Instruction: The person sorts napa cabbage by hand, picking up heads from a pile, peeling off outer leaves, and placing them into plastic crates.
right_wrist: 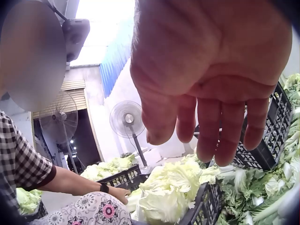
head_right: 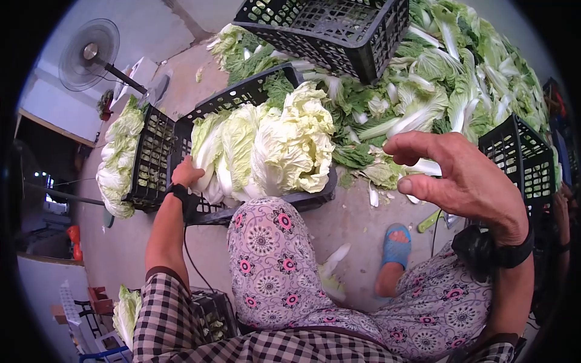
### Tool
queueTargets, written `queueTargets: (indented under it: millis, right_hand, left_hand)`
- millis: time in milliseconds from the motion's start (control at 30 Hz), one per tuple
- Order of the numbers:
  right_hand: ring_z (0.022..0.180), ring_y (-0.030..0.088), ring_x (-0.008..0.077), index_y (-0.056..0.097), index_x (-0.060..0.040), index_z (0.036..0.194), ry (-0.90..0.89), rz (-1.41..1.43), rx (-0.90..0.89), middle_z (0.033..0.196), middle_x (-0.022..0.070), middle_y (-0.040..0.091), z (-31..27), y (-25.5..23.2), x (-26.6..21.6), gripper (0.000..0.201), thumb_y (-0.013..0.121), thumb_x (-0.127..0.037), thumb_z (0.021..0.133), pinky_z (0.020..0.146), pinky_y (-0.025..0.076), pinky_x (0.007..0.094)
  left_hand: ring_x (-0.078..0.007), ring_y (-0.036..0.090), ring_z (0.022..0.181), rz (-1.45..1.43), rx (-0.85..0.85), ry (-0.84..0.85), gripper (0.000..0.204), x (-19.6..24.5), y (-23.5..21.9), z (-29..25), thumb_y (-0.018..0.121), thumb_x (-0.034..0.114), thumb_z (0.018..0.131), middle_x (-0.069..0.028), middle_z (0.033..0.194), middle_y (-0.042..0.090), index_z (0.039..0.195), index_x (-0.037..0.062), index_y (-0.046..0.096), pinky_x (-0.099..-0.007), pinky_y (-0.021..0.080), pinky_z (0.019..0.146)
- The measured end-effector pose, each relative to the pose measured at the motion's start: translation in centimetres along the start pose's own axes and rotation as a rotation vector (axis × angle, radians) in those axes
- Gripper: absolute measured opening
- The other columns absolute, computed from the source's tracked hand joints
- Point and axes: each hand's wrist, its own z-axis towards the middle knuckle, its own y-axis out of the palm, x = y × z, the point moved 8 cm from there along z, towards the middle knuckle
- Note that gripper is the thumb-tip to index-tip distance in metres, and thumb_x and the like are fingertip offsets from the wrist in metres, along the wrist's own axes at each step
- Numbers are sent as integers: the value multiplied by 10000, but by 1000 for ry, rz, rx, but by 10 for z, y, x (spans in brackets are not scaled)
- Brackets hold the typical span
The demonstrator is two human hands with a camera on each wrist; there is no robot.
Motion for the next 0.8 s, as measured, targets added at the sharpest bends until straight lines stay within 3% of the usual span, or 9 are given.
queueTargets:
  millis: [133,167,300,400,500,600,633,767,800]
  right_hand:
    - [886,606,272,539,2,1125,-35,-30,-62,945,156,631,1,4,0,489,649,-334,787,775,474,358]
    - [885,607,274,539,1,1125,-47,-46,-76,945,157,631,1,4,0,495,647,-347,789,770,475,360]
    - [872,606,275,537,3,1118,-89,-17,-50,933,162,629,0,1,-1,518,648,-379,786,761,478,361]
    - [872,602,278,529,2,1130,-84,-8,-37,939,167,626,1,-2,-7,528,652,-376,782,771,475,361]
    - [947,573,294,486,-7,1193,-70,-17,26,1022,178,597,3,-5,-13,584,674,-353,762,835,450,369]
    - [1109,488,322,395,-35,1294,-187,-120,212,1188,190,512,-1,-16,-29,724,720,-309,708,956,381,387]
    - [1161,446,330,359,-46,1323,-281,-227,311,1241,192,471,-3,-19,-37,780,735,-293,685,995,346,394]
    - [1312,260,351,271,-103,1391,-441,-565,506,1411,164,284,-16,-29,-67,1011,796,-332,559,1080,214,444]
    - [1325,236,356,272,-99,1392,-437,-693,525,1428,162,260,-19,-28,-72,1037,793,-394,545,1081,199,455]
  left_hand:
    - [-282,637,800,-642,-30,27,514,-17,-19,-7,622,241,644,-191,905,622,1045,-52,488,-360,515,684]
    - [-214,620,667,-797,-168,-14,432,-15,-27,-24,600,220,682,-130,811,613,1003,-52,502,-331,499,536]
    - [-138,591,592,-1425,-396,-87,332,-45,-21,-46,538,314,799,-14,777,629,1079,136,522,-209,368,370]
    - [-204,606,662,-1649,-493,169,402,-21,-56,-83,500,325,824,-73,918,634,1162,106,499,-249,428,454]
    - [-249,602,725,-1837,-313,101,412,-8,-91,-107,480,309,829,-108,980,624,1177,90,491,-295,462,519]
    - [-272,606,782,-1996,-232,187,421,37,-136,-140,461,292,829,-120,1040,609,1190,78,486,-342,491,593]
    - [-281,617,855,-2030,-377,395,452,57,-149,-146,454,274,825,-139,1110,579,1229,72,448,-382,527,642]
    - [-295,578,1028,-1897,-646,689,600,140,-171,-189,467,254,808,-171,1208,510,1348,54,298,-444,525,819]
    - [-283,558,1068,-1781,-514,738,666,169,-183,-216,514,259,791,-173,1257,470,1362,20,267,-424,486,895]
